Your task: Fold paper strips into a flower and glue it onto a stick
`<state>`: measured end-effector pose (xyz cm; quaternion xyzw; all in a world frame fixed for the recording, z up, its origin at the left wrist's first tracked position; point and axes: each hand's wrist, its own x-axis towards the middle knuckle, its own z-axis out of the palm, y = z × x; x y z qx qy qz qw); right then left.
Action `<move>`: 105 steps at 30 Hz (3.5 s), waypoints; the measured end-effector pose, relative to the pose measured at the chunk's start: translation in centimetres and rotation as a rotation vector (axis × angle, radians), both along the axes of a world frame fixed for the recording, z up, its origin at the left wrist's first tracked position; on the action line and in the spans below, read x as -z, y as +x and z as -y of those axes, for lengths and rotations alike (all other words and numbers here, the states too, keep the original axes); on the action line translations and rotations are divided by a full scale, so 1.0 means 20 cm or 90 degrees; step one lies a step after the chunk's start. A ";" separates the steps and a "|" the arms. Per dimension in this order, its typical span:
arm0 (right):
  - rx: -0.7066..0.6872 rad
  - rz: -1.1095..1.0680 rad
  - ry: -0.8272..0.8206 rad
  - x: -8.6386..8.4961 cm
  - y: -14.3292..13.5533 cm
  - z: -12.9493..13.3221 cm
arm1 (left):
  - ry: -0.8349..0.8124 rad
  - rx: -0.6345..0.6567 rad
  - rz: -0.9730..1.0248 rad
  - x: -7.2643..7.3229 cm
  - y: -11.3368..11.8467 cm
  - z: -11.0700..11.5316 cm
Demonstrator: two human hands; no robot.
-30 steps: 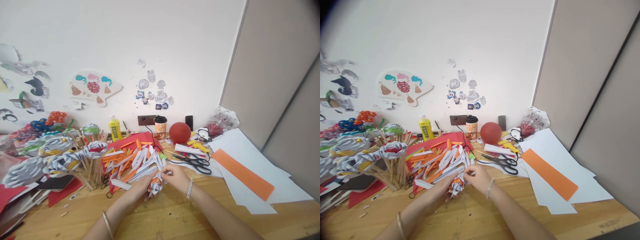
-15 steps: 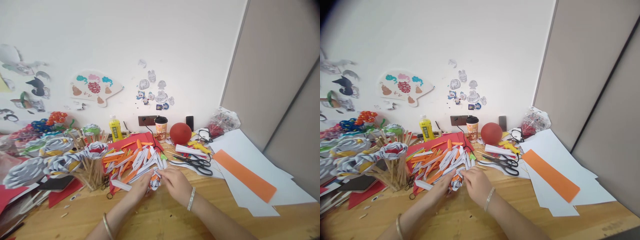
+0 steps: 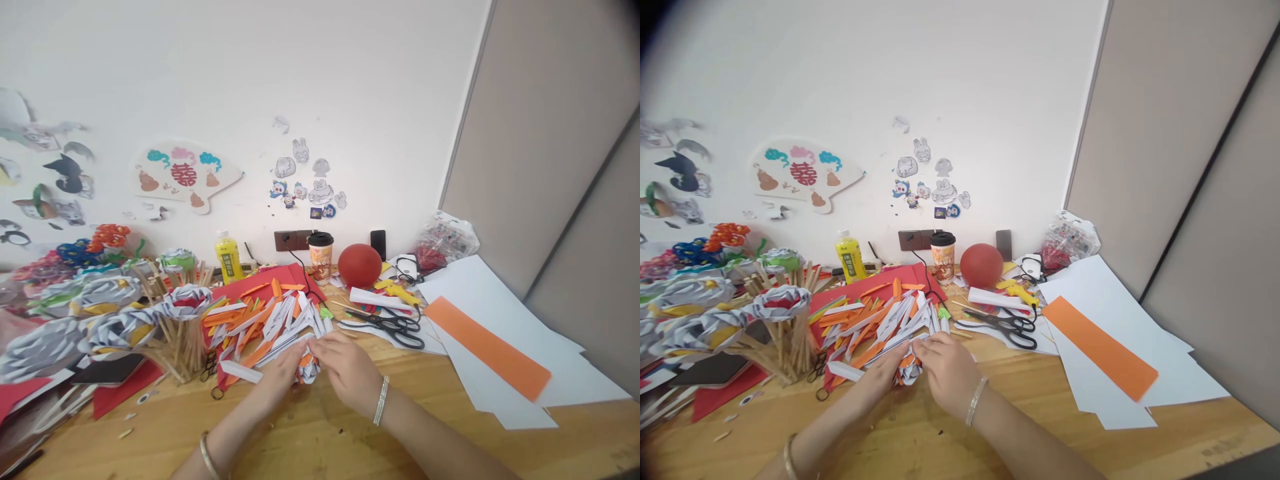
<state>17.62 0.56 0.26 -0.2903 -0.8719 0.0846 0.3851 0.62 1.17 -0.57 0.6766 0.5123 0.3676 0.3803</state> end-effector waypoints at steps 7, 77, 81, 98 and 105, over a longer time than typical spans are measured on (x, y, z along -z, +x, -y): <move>0.012 -0.046 -0.040 0.01 0.01 -0.02 | -0.118 -0.035 0.219 -0.05 0.03 0.03; 0.054 -0.051 -0.005 -0.01 0.14 -0.10 | -0.211 0.023 0.378 -0.03 0.03 -0.01; 0.045 -0.025 0.034 0.00 0.11 -0.09 | -0.183 0.019 0.319 -0.03 0.04 0.00; 0.070 0.066 -0.028 0.02 0.03 -0.08 | 0.030 0.024 0.064 -0.04 0.04 -0.01; 0.103 0.086 -0.039 0.04 0.00 -0.07 | 0.044 0.021 -0.040 -0.07 0.04 0.00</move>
